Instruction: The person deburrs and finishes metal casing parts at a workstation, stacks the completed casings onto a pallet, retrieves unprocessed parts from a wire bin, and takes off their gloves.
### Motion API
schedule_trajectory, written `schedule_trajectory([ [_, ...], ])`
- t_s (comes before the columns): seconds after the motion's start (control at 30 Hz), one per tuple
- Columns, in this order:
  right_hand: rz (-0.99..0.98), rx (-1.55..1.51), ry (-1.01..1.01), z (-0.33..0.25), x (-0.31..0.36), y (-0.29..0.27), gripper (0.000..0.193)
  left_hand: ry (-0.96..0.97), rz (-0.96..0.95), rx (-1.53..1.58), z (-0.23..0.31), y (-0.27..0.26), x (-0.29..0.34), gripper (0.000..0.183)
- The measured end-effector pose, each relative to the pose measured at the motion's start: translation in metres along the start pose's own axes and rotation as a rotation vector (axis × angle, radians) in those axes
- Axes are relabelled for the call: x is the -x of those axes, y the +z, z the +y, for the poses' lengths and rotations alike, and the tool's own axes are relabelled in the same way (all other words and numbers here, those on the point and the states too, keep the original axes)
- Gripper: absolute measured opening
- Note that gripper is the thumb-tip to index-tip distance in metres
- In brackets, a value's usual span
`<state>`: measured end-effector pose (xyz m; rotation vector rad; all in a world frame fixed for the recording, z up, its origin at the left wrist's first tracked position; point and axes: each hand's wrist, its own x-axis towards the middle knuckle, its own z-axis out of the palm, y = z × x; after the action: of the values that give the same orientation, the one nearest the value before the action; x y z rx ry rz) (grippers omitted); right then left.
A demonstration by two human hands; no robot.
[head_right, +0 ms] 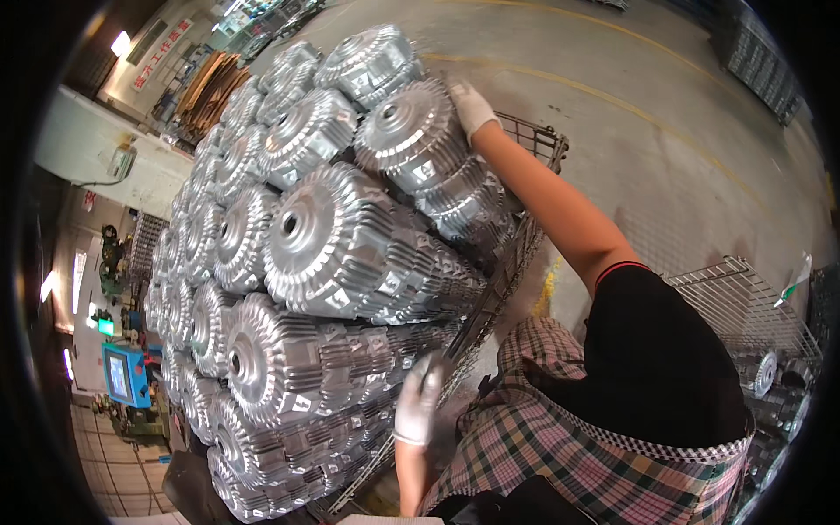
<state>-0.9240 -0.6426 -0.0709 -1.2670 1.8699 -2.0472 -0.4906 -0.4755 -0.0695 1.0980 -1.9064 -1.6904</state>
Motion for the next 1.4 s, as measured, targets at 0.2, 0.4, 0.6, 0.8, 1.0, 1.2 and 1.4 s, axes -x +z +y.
schedule_trajectory([
  [0.2, -0.216, -0.167, 0.263, 0.051, -0.008, -0.021, 0.081, 0.192, -0.144, 0.089, 0.031, 0.032, -0.12, 0.062],
  [0.4, -0.172, -0.529, 0.779, 0.069, -0.013, 0.009, 0.087, 0.302, 0.029, 0.232, 0.03, 0.064, -0.197, 0.093],
  [0.6, -0.159, -0.37, 0.79, 0.036, 0.002, 0.002, 0.076, 0.435, 0.259, -0.268, 0.014, 0.081, -0.227, 0.093],
  [0.8, 0.109, -0.176, 0.48, -0.024, 0.01, -0.017, 0.061, 0.079, 0.014, 0.011, 0.033, 0.077, -0.171, 0.066],
  [1.0, 0.204, -0.473, -0.05, -0.152, 0.092, -0.003, 0.073, -0.203, -0.201, -0.244, -0.022, 0.037, -0.066, 0.052],
  [1.2, -0.816, -0.804, -0.445, -0.223, 0.209, 0.067, 0.039, -0.568, 0.366, -0.267, -0.158, 0.025, 0.054, 0.046],
  [1.4, -1.383, -0.641, -0.638, -0.314, 0.341, 0.051, 0.02, -0.876, 1.188, 0.261, -0.228, 0.175, 0.207, 0.041],
])
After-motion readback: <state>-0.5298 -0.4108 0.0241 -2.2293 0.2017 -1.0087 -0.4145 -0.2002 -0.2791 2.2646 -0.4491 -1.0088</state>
